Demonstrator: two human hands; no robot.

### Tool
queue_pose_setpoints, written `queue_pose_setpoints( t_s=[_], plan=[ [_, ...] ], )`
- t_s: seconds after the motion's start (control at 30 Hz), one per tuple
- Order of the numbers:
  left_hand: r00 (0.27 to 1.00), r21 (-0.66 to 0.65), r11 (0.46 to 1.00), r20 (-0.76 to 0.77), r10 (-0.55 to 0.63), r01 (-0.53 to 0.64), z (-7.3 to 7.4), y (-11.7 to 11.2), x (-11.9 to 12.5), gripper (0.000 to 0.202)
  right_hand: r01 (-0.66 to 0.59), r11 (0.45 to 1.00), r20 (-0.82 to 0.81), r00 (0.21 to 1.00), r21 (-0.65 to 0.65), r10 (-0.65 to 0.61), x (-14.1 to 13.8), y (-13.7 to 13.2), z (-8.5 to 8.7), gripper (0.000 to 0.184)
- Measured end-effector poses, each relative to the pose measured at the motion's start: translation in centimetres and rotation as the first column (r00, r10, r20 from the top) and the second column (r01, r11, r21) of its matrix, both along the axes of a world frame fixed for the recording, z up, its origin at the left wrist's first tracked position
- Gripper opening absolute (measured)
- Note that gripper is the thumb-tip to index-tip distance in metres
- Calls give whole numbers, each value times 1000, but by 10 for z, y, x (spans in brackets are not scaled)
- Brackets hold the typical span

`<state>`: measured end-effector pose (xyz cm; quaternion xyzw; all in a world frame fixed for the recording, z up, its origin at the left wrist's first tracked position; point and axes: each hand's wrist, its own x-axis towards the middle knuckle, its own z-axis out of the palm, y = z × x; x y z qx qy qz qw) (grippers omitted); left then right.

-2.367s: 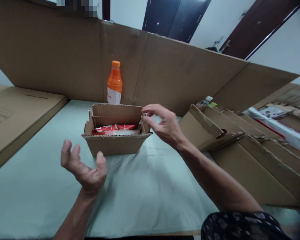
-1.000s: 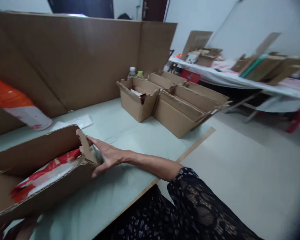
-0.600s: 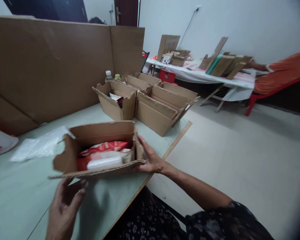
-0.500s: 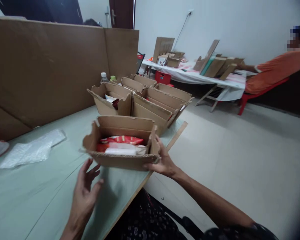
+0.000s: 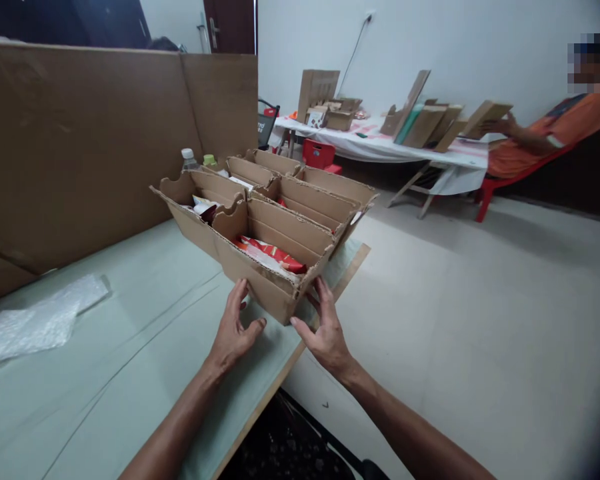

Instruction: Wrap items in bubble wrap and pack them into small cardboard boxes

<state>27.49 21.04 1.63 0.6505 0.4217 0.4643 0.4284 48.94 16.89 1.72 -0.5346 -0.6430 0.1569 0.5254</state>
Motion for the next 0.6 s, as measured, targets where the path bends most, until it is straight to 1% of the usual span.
queue_pose_setpoints(
  t_s=[0.1, 0.17, 0.3, 0.37, 0.43, 0.53, 0.6],
  plan=[
    [999, -30, 999, -47, -27, 25, -11, 10, -10, 87, -3, 1000, 22, 1000, 1, 3, 0, 6, -11, 88],
    [995, -21, 998, -81, -55, 53, -17, 12, -15, 84, -10, 1000, 50, 999, -25, 11, 2, 7, -17, 89],
    [979, 53, 996, -193, -65, 77, -28, 4, -23, 76, -26, 997, 125, 992, -77, 35, 8, -3, -22, 85],
    [954, 114, 990, -298, -44, 81, -31, -6, -26, 73, -28, 996, 172, 984, -81, 42, 9, -12, -22, 76],
    [911, 193, 975, -412, -20, 109, -32, -20, -28, 69, -39, 996, 225, 973, -77, 55, 8, -19, -23, 65],
    [824, 283, 941, -567, 9, 185, -28, -47, -28, 58, -52, 997, 303, 951, -56, 66, 2, -25, -25, 52],
    [764, 302, 928, -645, 29, 220, -24, -65, -25, 51, -52, 998, 345, 936, -36, 61, -1, -25, -25, 50]
  ],
)
